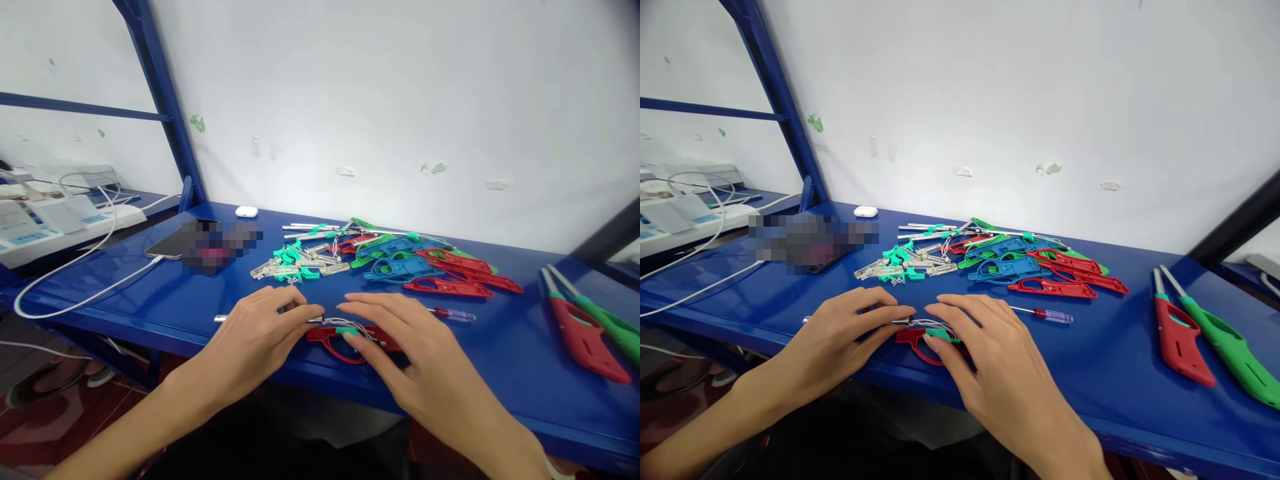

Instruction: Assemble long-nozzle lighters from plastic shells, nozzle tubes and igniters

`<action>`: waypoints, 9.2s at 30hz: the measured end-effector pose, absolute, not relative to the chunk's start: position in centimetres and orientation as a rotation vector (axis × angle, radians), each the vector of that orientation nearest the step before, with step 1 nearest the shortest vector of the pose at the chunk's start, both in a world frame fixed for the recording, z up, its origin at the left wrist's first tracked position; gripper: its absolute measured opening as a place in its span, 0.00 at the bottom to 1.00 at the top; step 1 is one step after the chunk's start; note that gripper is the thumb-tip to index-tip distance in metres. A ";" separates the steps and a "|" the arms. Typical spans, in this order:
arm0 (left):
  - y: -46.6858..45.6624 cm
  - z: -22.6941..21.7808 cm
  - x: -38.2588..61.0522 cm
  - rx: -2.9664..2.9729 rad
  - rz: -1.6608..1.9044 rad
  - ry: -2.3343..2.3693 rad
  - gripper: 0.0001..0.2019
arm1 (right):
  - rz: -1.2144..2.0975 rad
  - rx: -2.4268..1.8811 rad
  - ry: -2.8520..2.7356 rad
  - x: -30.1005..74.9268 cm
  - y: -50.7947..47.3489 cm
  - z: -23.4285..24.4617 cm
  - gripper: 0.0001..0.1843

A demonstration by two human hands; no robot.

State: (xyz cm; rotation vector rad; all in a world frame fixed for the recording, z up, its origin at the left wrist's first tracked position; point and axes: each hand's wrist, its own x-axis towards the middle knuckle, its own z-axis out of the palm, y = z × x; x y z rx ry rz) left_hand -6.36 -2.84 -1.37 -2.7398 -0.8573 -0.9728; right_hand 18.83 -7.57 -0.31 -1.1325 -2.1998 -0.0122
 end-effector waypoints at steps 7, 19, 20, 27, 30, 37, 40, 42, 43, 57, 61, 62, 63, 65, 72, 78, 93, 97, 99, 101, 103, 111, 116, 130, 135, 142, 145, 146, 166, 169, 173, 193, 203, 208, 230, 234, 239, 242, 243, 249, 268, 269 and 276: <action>-3.5 -1.2 -6.3 -2.729 -1.037 -0.826 0.14 | -0.075 -0.981 -2.106 16.9 -6.5 -1.2 0.10; -3.9 -1.1 -6.0 -2.756 -1.159 -0.780 0.15 | -0.221 -0.916 -2.128 17.3 -6.5 -1.6 0.09; -4.0 -1.1 -6.0 -2.753 -1.161 -0.776 0.14 | -0.227 -0.916 -2.131 17.3 -6.5 -1.7 0.10; -4.1 -1.0 -6.0 -2.762 -1.156 -0.773 0.14 | -0.251 -0.929 -2.138 17.2 -6.8 -1.7 0.10; -4.0 -1.0 -6.1 -2.765 -1.122 -0.764 0.14 | -0.266 -0.930 -2.152 17.2 -6.8 -1.5 0.12; -3.9 -1.0 -6.1 -2.747 -1.087 -0.760 0.14 | -0.231 -0.922 -2.185 17.4 -6.7 -1.4 0.14; -4.0 -0.9 -6.0 -2.748 -1.067 -0.751 0.13 | -0.224 -0.926 -2.193 17.5 -6.7 -1.5 0.13; -4.1 -0.8 -6.0 -2.746 -1.054 -0.748 0.13 | -0.221 -0.928 -2.196 17.5 -6.7 -1.5 0.12; -4.1 -0.8 -6.0 -2.747 -1.048 -0.747 0.13 | -0.225 -0.929 -2.194 17.5 -6.8 -1.5 0.12; -4.1 -1.0 -6.0 -2.735 -0.985 -0.735 0.15 | -0.255 -0.932 -2.188 17.4 -6.8 -1.6 0.12; -4.1 -1.0 -6.0 -2.768 -1.017 -0.736 0.13 | -0.213 -0.947 -2.161 17.1 -6.9 -1.2 0.11; -4.1 -1.0 -6.0 -2.778 -1.024 -0.737 0.12 | -0.185 -0.950 -2.135 17.1 -7.0 -1.1 0.10; -4.2 -0.9 -5.9 -2.788 -1.033 -0.739 0.11 | -0.160 -0.957 -2.103 17.3 -7.1 -0.9 0.09; -4.5 -0.7 -5.9 -2.807 -1.046 -0.764 0.10 | -0.122 -0.989 -2.058 17.9 -7.6 -0.5 0.09; -5.5 -0.2 -5.7 -2.878 -1.017 -0.868 0.11 | 0.088 -1.197 -2.275 21.7 -9.1 -0.8 0.22; -5.7 -0.2 -5.8 -2.927 -1.019 -0.917 0.13 | 0.168 -1.195 -2.278 21.7 -8.9 -1.5 0.20; -5.5 -0.5 -5.9 -2.912 -0.769 -0.922 0.18 | 0.149 -1.172 -2.230 21.4 -8.9 -1.6 0.19; -5.4 -0.3 -5.8 -2.938 -0.720 -0.894 0.20 | 0.150 -1.178 -2.226 21.4 -8.9 -1.7 0.19; -5.5 -0.2 -5.7 -2.931 -0.691 -0.890 0.21 | 0.147 -1.177 -2.229 21.4 -8.9 -1.7 0.20; -5.6 -0.1 -5.7 -2.922 -0.637 -0.908 0.21 | 0.147 -1.175 -2.238 21.4 -8.9 -1.6 0.21; -5.7 -0.2 -5.7 -2.904 -0.562 -0.930 0.22 | 0.154 -1.175 -2.249 21.4 -8.8 -1.6 0.20; -5.6 -1.0 -5.8 -2.754 -0.523 -0.875 0.27 | 0.229 -1.209 -2.188 21.7 -9.1 -1.4 0.25; -5.1 -0.6 -6.0 -2.779 -0.549 -0.916 0.27 | 0.121 -1.191 -2.164 22.9 -10.0 -1.4 0.19; -5.2 -0.1 -6.2 -2.968 -0.721 -0.953 0.17 | -0.116 -1.014 -2.275 23.9 -10.6 -2.6 0.17; -6.0 -0.1 -4.7 -2.938 -0.852 -0.796 0.20 | -0.155 -0.967 -2.314 24.2 -10.4 -2.7 0.17; -6.0 -0.4 -3.6 -3.009 -0.727 -0.622 0.25 | -0.124 -0.956 -2.293 24.2 -10.3 -2.7 0.17; -5.8 -0.4 -3.6 -3.039 -0.718 -0.617 0.25 | -0.091 -0.964 -2.250 24.0 -10.3 -2.6 0.16; -5.7 -0.3 -3.6 -3.050 -0.719 -0.614 0.25 | -0.081 -0.971 -2.232 23.9 -10.3 -2.6 0.15; -5.9 -0.6 -4.0 -3.150 -0.706 -0.666 0.26 | 0.017 -0.997 -2.195 23.5 -10.4 -2.2 0.14; -5.8 -0.7 -4.0 -3.136 -0.712 -0.679 0.26 | 0.044 -1.018 -2.183 23.3 -10.5 -2.0 0.14; -5.7 -0.7 -3.9 -3.099 -0.728 -0.668 0.24 | 0.041 -1.059 -2.206 23.4 -10.5 -2.1 0.18; -5.6 -0.9 -4.0 -2.913 -1.103 -0.823 0.14 | -0.120 -1.185 -2.451 23.5 -10.7 -1.9 0.24; -4.9 -1.3 -3.5 -2.967 -1.139 -0.749 0.12 | -0.094 -1.184 -2.466 23.5 -10.6 -2.1 0.23; -5.3 -0.6 -3.3 -2.962 -1.039 -0.725 0.10 | -0.137 -1.194 -2.488 23.7 -10.6 -2.1 0.25; -5.3 -1.1 -3.2 -2.894 -0.977 -0.590 0.08 | -0.422 -0.854 -2.182 22.2 -10.3 -1.3 0.13; -5.5 -1.0 -3.1 -2.869 -0.980 -0.595 0.10 | -0.473 -0.833 -2.163 22.2 -10.4 -1.1 0.14; -5.3 -1.1 -2.9 -2.854 -1.017 -0.610 0.11 | -0.530 -0.881 -2.174 22.2 -10.7 -1.0 0.15; -5.3 -1.2 -3.0 -2.864 -1.004 -0.606 0.11 | -0.523 -0.912 -2.149 22.3 -11.0 -1.4 0.15; -5.3 -1.2 -3.1 -2.863 -1.000 -0.610 0.12 | -0.525 -0.919 -2.140 22.4 -11.1 -1.7 0.14; -5.3 -1.7 -3.1 -2.800 -0.974 -0.718 0.17 | -0.553 -0.960 -2.101 22.0 -10.4 -2.9 0.20; -3.8 -1.0 -3.4 -2.880 -0.938 -1.083 0.10 | 0.027 -1.224 -2.317 23.4 -8.2 0.2 0.24; -3.8 -0.9 -3.4 -2.886 -0.930 -1.105 0.10 | 0.027 -1.206 -2.303 23.5 -8.2 0.1 0.24; -3.8 -1.2 -3.5 -2.853 -1.003 -1.112 0.13 | -0.171 -1.129 -2.240 23.6 -8.8 -0.1 0.24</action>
